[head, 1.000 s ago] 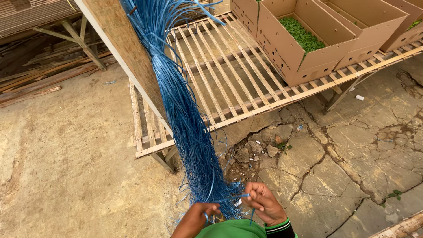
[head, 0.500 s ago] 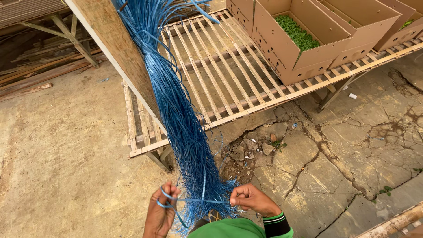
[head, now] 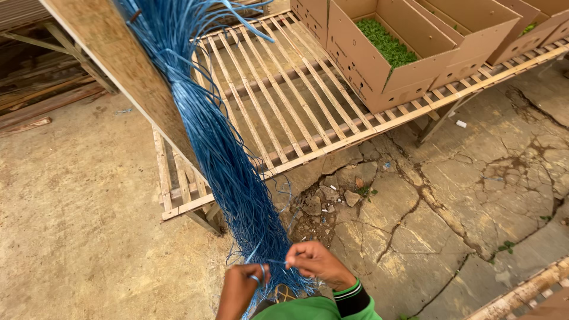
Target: The person pulls blue plastic strips from a hanging bundle, measures and ties them around a cardboard box filled with green leafy plants. They repeat this process for multiple boxes, securing the contents with the strips.
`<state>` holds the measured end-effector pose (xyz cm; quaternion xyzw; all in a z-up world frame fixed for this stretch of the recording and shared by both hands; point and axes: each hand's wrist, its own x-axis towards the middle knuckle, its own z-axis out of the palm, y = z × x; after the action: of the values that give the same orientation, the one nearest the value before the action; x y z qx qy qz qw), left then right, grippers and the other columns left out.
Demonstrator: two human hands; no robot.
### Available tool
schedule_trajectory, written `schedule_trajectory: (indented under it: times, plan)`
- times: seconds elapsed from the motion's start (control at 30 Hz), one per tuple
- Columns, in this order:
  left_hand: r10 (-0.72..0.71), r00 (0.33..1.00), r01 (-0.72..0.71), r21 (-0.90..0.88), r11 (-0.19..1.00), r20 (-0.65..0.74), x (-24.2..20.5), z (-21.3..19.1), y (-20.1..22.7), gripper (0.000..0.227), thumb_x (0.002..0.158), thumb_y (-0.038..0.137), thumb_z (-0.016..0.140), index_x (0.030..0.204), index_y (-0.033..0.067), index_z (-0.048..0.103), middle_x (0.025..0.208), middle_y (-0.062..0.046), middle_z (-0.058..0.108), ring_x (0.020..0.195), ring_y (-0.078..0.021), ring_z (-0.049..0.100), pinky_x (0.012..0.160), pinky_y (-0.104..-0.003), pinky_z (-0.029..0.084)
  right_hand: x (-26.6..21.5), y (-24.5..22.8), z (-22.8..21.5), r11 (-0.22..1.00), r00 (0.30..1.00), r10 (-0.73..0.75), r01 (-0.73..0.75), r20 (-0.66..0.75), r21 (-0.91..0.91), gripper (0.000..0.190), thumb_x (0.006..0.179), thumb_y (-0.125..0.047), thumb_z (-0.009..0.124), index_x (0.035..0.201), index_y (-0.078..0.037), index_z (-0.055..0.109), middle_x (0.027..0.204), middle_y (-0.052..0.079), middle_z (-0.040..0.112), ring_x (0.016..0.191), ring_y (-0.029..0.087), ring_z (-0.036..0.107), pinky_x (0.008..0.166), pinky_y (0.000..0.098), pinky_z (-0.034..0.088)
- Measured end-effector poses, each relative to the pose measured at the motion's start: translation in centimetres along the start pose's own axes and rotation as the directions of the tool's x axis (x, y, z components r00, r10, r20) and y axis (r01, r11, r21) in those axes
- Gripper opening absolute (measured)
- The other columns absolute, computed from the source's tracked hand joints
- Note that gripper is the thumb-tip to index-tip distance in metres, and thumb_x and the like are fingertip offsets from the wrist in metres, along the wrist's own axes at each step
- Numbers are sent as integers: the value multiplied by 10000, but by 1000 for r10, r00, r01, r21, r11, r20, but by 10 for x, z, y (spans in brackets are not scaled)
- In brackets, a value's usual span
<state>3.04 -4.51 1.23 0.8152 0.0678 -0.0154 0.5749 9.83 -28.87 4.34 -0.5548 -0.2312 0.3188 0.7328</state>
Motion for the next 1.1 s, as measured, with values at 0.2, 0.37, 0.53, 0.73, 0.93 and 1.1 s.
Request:
schedule_trajectory:
  times: [0.2,0.37,0.53,0.73,0.93,1.1]
  plan:
    - [-61,896,-192,-509,839,-439,0,-21,36,286,930,70,690,1161,-93,734,1000,-201,790,906,-233,755,831,-332,598,5,-16,37,995,950,50,-21,308,-97,251,1051,-263,663,979,-27,708,712,-55,592,535,14,404,492,218,299]
    - [-191,900,-232,-802,551,-392,1,-15,30,323,971,112,666,1230,-79,671,1111,-175,741,986,-210,729,878,-297,593,1,-16,46,969,949,94,-18,300,-248,277,1092,-270,652,995,-21,725,669,-44,521,568,24,405,524,221,303]
    - [-317,909,-124,-901,416,-271,13,-7,4,345,984,123,648,1266,-77,648,1147,-172,729,1010,-202,713,856,-274,575,-13,-20,44,962,961,101,-28,259,-273,281,1051,-313,651,977,-48,711,783,-63,629,616,22,464,553,228,362]
    - [-387,893,-177,-969,170,-231,34,-11,-32,321,981,131,635,1243,-55,634,1190,-162,710,1080,-197,716,912,-267,539,-19,-25,32,936,945,154,-46,287,-350,303,1052,-348,670,991,-59,739,703,-70,548,593,19,407,534,227,310]
    - [-403,883,-227,-970,83,-240,33,-36,-29,297,979,165,671,1229,5,665,1168,-88,725,1062,-116,714,894,-203,549,-12,-24,23,938,950,146,-45,275,-344,311,1058,-344,663,957,-59,735,644,-82,488,564,19,376,518,242,284]
    - [-426,869,-217,-968,129,-252,21,-30,-21,260,985,215,681,1182,45,685,977,-19,726,860,-67,692,760,-169,561,-10,-15,19,978,955,135,-86,263,-190,287,1062,-296,659,951,-39,717,594,-79,438,507,16,307,481,239,233]
